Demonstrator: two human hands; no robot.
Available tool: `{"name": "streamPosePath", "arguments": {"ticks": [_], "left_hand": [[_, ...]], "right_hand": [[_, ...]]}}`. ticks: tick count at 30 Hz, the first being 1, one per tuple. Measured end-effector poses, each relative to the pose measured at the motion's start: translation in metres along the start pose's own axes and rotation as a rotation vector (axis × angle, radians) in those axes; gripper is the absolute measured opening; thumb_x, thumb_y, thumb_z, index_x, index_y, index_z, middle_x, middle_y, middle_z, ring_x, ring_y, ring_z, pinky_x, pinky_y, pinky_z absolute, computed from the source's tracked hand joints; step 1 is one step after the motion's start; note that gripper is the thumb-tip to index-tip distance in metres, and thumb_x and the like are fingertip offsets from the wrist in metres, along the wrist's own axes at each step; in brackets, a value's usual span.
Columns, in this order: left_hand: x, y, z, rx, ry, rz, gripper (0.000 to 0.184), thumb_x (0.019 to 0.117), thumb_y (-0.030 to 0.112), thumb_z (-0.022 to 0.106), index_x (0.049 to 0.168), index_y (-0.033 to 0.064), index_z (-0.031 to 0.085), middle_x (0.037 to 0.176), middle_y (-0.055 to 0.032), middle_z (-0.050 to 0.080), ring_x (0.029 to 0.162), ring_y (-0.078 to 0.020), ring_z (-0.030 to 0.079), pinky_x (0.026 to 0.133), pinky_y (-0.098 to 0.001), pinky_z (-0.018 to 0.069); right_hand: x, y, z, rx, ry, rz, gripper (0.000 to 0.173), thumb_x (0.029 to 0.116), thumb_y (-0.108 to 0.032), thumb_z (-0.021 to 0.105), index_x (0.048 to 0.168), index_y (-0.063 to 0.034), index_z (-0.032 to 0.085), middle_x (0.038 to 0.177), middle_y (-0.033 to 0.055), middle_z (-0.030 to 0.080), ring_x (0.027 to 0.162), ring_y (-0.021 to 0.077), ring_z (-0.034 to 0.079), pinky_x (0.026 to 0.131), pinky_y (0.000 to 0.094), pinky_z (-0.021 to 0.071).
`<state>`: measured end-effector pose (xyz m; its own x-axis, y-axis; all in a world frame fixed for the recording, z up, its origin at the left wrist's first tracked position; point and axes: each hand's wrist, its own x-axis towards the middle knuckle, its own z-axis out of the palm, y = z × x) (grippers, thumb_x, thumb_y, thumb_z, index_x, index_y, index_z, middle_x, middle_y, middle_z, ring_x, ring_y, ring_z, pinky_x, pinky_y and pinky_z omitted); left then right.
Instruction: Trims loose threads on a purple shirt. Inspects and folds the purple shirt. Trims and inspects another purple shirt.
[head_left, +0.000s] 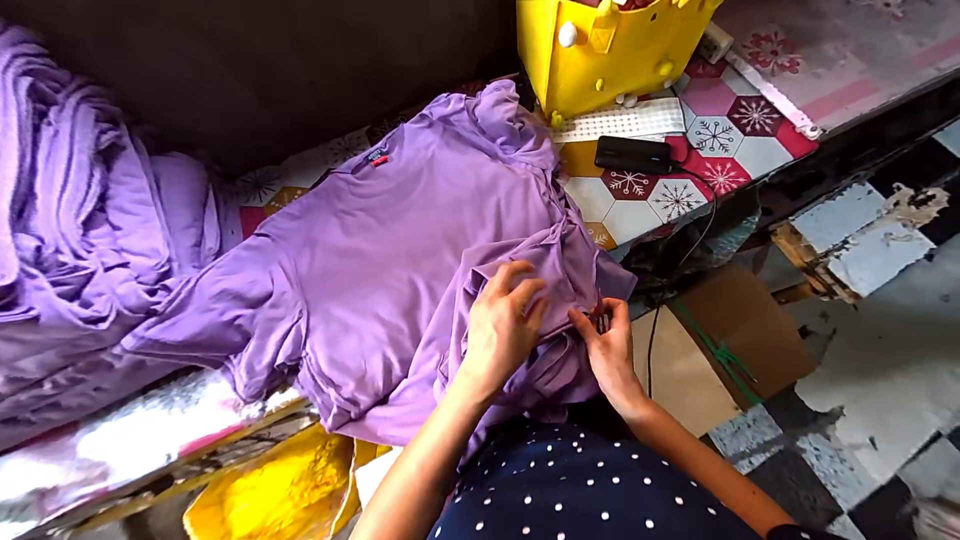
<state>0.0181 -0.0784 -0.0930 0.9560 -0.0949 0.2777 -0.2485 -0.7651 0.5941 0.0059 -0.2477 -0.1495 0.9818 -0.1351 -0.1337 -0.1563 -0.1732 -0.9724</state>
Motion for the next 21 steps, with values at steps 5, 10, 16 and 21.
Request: {"name": "streamPosePath", "arguments": {"ticks": [5,10,16,21], "left_hand": [[0.013,0.011,0.019,-0.01,-0.478,-0.078,0.031,0.0918,0.028,0.075,0.109,0.0024,0.075,0.115,-0.0158,0.071,0.109,-0.0339,0.067,0.092,-0.0532,0.0532],[0.016,0.005,0.02,-0.257,-0.24,-0.243,0.016,0.091,0.022,0.076,0.094,0.0067,0.076,0.083,-0.0051,0.074,0.075,-0.0144,0.07,0.074,-0.0388,0.0579],[0.009,0.002,0.011,-0.557,0.183,-0.182,0.007,0.086,0.007,0.078,0.086,0.0043,0.071,0.093,-0.0009,0.071,0.08,-0.0033,0.068,0.071,-0.0211,0.0596],[0.004,-0.005,-0.014,-0.617,0.173,-0.051,0.006,0.0898,-0.001,0.064,0.087,0.0041,0.065,0.105,-0.0025,0.074,0.088,-0.0043,0.069,0.076,-0.0229,0.0579]], "right_hand": [[0.01,0.005,-0.01,0.068,-0.083,0.118,0.021,0.0928,-0.006,0.07,0.11,0.0051,0.066,0.095,0.0076,0.069,0.083,0.0068,0.065,0.076,0.0237,0.0547],[0.022,-0.016,-0.003,0.161,-0.046,-0.236,0.009,0.0929,-0.003,0.064,0.1,0.0011,0.067,0.08,-0.0036,0.066,0.066,-0.0051,0.057,0.064,0.0131,0.0499],[0.02,-0.045,0.013,-0.073,-0.113,-0.209,0.031,0.0903,-0.014,0.069,0.116,0.003,0.062,0.09,0.0047,0.065,0.061,0.001,0.049,0.058,0.0184,0.0437],[0.031,-0.054,-0.005,0.241,-0.273,-0.168,0.014,0.0964,-0.006,0.054,0.095,-0.0075,0.069,0.066,-0.0094,0.056,0.051,-0.0055,0.043,0.05,0.0137,0.0384]]}}
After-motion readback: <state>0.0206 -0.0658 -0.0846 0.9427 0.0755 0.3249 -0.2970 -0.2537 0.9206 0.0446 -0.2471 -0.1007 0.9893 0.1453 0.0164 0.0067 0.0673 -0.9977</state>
